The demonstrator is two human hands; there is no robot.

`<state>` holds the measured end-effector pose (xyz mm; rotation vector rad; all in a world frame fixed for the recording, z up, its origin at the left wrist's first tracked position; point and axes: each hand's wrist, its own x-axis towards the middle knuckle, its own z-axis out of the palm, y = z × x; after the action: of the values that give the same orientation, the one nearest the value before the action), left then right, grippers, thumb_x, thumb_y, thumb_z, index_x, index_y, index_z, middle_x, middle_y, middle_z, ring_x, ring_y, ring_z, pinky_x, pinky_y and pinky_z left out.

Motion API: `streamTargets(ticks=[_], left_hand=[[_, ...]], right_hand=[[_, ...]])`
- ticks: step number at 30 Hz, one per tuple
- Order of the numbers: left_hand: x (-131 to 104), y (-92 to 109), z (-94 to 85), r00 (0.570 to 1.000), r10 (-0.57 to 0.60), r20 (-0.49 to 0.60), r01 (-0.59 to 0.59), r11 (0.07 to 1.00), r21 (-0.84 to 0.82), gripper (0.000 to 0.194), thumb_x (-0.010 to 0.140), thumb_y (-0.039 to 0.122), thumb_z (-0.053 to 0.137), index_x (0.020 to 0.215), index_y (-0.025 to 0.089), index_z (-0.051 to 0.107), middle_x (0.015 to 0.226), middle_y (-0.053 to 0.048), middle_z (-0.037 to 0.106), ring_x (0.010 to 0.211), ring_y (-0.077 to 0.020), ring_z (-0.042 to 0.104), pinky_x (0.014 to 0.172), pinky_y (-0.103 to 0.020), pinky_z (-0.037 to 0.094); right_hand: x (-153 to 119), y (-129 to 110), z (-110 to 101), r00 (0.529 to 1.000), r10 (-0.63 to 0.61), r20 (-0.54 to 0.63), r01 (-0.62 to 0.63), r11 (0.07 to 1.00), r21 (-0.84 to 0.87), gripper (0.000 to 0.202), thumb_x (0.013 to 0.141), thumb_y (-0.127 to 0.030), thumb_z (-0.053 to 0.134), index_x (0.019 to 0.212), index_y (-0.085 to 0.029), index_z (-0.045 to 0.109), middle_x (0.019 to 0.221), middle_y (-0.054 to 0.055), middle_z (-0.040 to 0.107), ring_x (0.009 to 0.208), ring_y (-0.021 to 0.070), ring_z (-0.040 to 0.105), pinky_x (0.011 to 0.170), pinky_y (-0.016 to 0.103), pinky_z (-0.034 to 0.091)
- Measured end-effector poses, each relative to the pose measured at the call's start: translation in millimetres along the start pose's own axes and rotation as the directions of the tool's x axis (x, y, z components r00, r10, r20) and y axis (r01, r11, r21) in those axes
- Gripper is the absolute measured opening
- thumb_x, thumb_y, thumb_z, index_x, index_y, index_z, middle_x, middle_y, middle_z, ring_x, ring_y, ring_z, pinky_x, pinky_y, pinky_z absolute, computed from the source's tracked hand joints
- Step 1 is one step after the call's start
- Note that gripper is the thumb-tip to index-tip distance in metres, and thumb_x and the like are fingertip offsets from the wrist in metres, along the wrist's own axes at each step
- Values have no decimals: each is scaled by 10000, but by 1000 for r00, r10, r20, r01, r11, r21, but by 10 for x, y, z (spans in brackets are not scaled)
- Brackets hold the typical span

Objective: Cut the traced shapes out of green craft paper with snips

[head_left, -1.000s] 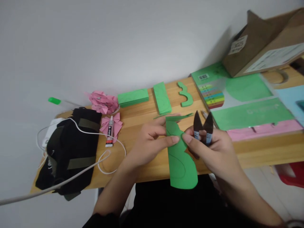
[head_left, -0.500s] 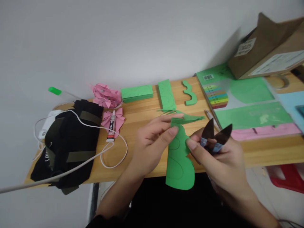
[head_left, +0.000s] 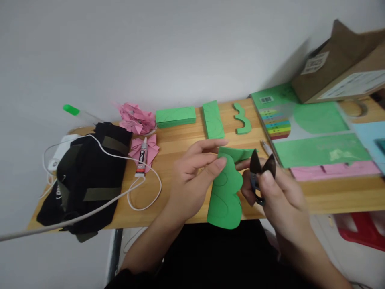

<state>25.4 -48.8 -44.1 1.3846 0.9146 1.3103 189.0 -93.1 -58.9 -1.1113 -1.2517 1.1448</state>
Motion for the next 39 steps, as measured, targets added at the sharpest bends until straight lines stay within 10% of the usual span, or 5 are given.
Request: streamTargets(ticks=[17,39], left_hand=[[32,-72,32,970,-238,-50,213,930,-300,70,783,248,797,719,275,806,840,19,769,774,-122,692,716,-236,557],[1,75,-26,955,-278,100,296,893,-340,118,850,255,724,796,289,823,855,-14,796,951,-212,744,937,-367,575]], right_hand=[[44,15,-78,979,105,172,-106,994,-6,397,1063,-479,351,967,-218,635,580,-45,463,524,132,413,495,280,327],[20,-233,-323,909,228,348,-268,961,71,295,978,-482,569,959,-213,689,630,-6,563,519,128,471,497,273,411]])
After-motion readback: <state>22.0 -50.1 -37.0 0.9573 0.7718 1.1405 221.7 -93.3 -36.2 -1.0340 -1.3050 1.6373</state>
